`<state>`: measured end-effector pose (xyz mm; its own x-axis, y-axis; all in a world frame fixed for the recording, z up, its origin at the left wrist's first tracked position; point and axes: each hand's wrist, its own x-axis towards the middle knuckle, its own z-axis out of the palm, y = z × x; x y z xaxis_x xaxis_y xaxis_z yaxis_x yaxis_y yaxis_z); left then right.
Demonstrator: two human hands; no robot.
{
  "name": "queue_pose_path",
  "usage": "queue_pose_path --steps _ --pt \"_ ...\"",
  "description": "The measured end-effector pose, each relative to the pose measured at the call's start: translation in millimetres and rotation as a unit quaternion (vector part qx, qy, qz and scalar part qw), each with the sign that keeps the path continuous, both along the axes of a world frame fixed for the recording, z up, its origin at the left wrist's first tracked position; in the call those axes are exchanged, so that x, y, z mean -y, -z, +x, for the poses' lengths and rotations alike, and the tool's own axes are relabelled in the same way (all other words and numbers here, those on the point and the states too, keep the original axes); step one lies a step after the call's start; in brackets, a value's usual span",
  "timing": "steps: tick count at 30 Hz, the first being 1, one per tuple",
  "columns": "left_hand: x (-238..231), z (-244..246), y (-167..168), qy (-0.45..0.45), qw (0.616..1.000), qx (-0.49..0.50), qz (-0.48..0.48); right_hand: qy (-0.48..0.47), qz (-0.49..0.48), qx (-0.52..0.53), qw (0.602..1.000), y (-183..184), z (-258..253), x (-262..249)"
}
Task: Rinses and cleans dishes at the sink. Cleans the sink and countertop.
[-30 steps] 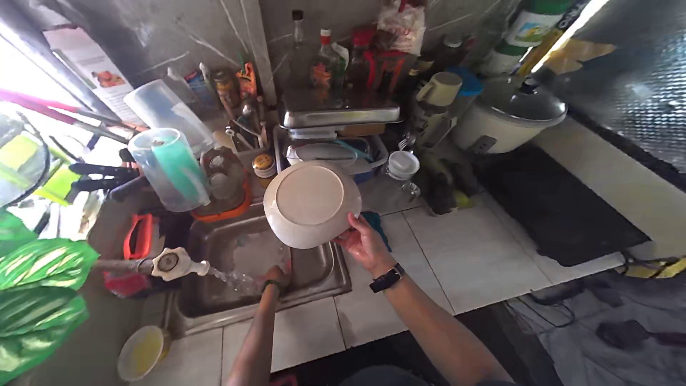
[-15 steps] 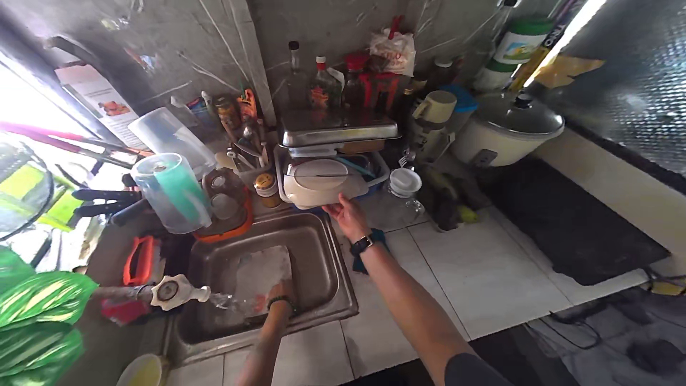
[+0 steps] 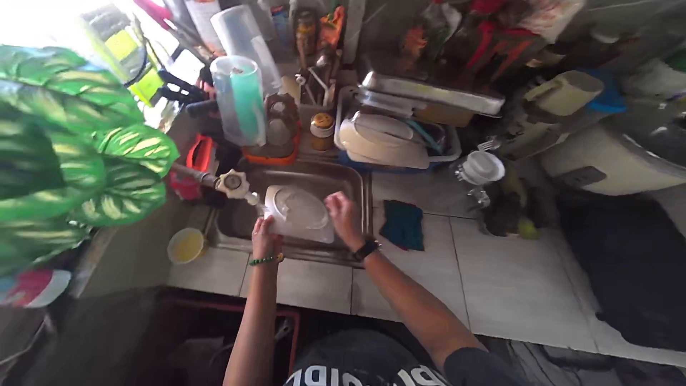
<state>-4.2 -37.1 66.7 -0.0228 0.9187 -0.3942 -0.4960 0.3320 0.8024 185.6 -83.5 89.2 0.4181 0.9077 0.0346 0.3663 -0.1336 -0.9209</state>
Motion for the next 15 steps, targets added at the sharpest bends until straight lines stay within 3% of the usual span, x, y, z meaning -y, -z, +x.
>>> queue_pose_path --steps 3,5,8,11,15 --pt "9 -10 -7 0.002 1.000 0.011 0.021 -0.243 0.020 0.128 0.961 12 -79 -9" --pt "17 -25 -12 0.013 0.999 0.011 0.052 -0.307 -0.003 0.157 0.939 5 -105 -25" --pt "26 -49 -17 0.033 0.997 0.021 0.063 -0.324 -0.055 0.164 0.930 -6 -108 -63" --pt "36 -59 -14 0.037 0.995 0.047 0.080 -0.248 -0.033 0.162 0.955 7 -104 -89" --pt "38 -60 -8 0.019 0.994 0.063 0.087 -0.210 -0.020 0.173 0.962 10 -125 -88"
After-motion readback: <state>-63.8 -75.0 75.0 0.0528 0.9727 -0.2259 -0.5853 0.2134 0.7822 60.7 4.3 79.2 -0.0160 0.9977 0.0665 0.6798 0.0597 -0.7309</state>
